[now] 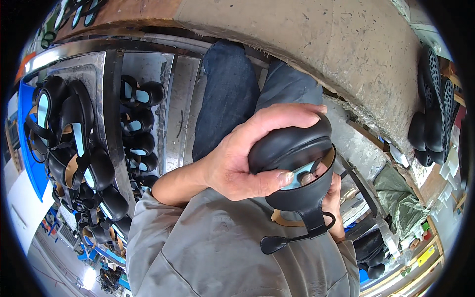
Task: The person assembles black sandals by pressing the upper straps onto the sole. They pick up a sole and a strap, align them, and press the strap into place, then inspect the fit by flexing the sandal. This process is repeated for multiple pairs.
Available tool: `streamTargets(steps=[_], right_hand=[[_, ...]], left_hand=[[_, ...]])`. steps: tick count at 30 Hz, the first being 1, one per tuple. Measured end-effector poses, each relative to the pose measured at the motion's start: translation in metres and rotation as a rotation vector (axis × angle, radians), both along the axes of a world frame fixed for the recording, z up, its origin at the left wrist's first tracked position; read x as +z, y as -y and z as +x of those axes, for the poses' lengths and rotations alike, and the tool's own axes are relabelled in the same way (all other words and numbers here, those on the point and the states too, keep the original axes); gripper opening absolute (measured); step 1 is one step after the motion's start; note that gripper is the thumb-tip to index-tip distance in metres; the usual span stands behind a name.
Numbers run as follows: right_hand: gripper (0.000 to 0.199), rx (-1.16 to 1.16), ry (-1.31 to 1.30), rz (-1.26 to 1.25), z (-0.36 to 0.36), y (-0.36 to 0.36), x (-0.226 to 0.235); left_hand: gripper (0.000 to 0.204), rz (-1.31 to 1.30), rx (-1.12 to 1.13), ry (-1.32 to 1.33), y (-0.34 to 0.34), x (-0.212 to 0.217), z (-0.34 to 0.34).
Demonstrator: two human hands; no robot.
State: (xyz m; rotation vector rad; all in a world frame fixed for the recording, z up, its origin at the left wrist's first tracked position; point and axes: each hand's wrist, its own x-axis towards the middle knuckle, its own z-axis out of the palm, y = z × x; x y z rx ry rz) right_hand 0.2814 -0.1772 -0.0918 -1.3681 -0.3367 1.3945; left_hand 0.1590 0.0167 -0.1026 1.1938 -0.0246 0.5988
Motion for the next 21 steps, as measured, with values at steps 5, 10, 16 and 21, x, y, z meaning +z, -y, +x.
streamTargets(steps=[5,10,16,21], right_hand=[[0.036,0.093,0.02,0.035,0.006,-0.001,0.0],[0.031,0.238,0.239,0.059,0.006,-0.006,0.013],[0.031,0.202,0.37,0.196,-0.005,-0.005,0.004],[0.036,0.241,0.374,0.16,-0.006,0.0,-0.001]], left_hand=[[0.062,0.004,0.109,-0.148,0.01,0.012,-0.004],[0.049,0.245,0.168,-0.468,-0.005,0.057,-0.009],[0.049,0.292,0.169,-0.613,-0.002,0.072,-0.014],[0.044,0.317,0.191,-0.614,0.0,0.074,-0.013]])
